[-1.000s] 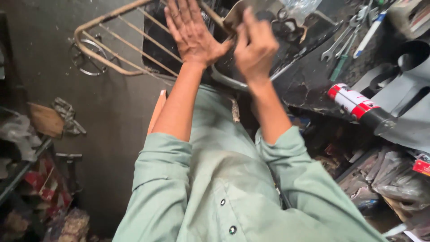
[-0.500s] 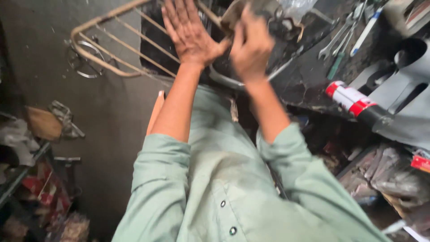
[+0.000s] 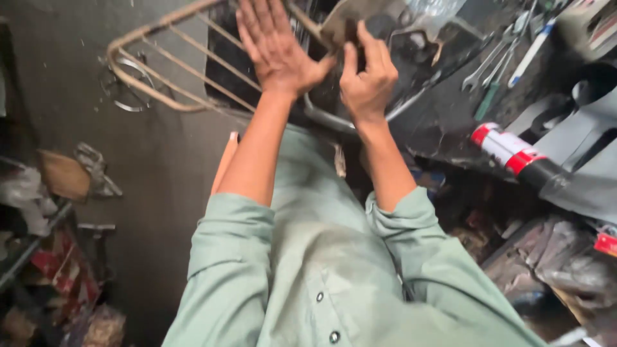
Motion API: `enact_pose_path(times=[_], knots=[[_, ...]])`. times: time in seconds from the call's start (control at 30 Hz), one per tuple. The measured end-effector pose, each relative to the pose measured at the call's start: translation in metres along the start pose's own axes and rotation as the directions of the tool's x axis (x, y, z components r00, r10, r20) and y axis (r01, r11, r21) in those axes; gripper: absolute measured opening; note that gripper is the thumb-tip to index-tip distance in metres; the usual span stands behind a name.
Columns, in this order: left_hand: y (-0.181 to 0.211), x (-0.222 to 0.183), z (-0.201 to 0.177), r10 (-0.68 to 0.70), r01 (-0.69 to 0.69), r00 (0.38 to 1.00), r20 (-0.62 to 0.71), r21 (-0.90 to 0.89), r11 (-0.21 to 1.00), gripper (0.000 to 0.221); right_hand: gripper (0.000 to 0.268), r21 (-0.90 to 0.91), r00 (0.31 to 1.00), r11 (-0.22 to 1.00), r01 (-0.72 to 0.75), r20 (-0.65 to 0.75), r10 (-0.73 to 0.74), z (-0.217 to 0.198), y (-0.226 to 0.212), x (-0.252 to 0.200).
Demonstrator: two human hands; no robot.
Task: The person sits at a workbench holding a rusty metal motorcycle carrier rack and rubs its edges and bars with a small abrasive block by hand. He turns the rack over to work different sides, then lifts it and holds it against the rear of a motorcycle to check the fit before continuing to rub the frame.
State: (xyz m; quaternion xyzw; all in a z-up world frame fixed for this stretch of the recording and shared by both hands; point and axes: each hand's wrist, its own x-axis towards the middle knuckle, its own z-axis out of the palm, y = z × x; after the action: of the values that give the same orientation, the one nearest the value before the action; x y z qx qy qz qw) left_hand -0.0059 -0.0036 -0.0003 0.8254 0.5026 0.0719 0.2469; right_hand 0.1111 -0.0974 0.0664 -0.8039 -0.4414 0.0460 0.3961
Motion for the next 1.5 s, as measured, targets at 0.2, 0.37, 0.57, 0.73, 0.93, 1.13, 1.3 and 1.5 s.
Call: enact_pose_path(times=[0.2, 0.37, 0.57, 0.73, 0.93, 1.13, 1.3, 1.5], knots=[[-0.007, 0.007, 0.013, -0.066, 0.058, 0.989, 0.131, 0.062, 0.996, 0.138, 0.019, 0.05, 0.987, 0.987, -0.154, -0.039, 0.156, 0.011, -0.001, 0.002], [0.022, 0.009, -0.037, -0.196, 0.167, 0.91, 0.366, 0.109, 0.98, 0.137, 0.009, 0.082, 0.983, 0.98, -0.18, -0.009, 0.181, 0.016, 0.018, 0.003], [0.0, 0.011, 0.006, -0.045, 0.037, 0.996, 0.082, 0.096, 0.995, 0.14, 0.018, 0.008, 0.998, 1.0, -0.004, -0.065, 0.004, 0.008, -0.025, 0.025], [0.008, 0.006, -0.009, -0.163, 0.137, 0.956, 0.245, 0.119, 0.983, 0.142, 0.013, -0.046, 0.987, 0.986, -0.16, -0.019, 0.159, 0.016, 0.013, 0.022], [0.0, 0.004, 0.005, -0.03, 0.027, 0.999, 0.035, 0.078, 0.997, 0.139, 0.034, 0.092, 0.999, 0.995, -0.033, 0.028, 0.031, 0.014, -0.001, -0.001], [0.002, 0.006, -0.002, -0.007, 0.008, 1.0, -0.023, 0.052, 0.999, 0.138, 0.031, 0.009, 0.998, 0.998, 0.064, 0.0, -0.064, 0.01, 0.003, 0.01], [-0.002, 0.004, 0.01, -0.054, 0.046, 0.994, 0.098, 0.078, 0.996, 0.135, 0.014, 0.551, 0.887, 0.717, -0.427, 0.102, 0.45, -0.006, 0.03, 0.023], [-0.003, 0.004, 0.009, -0.086, 0.076, 0.984, 0.154, 0.071, 0.995, 0.134, 0.015, 0.324, 0.929, 0.876, -0.358, 0.22, 0.299, -0.062, 0.029, -0.005]])
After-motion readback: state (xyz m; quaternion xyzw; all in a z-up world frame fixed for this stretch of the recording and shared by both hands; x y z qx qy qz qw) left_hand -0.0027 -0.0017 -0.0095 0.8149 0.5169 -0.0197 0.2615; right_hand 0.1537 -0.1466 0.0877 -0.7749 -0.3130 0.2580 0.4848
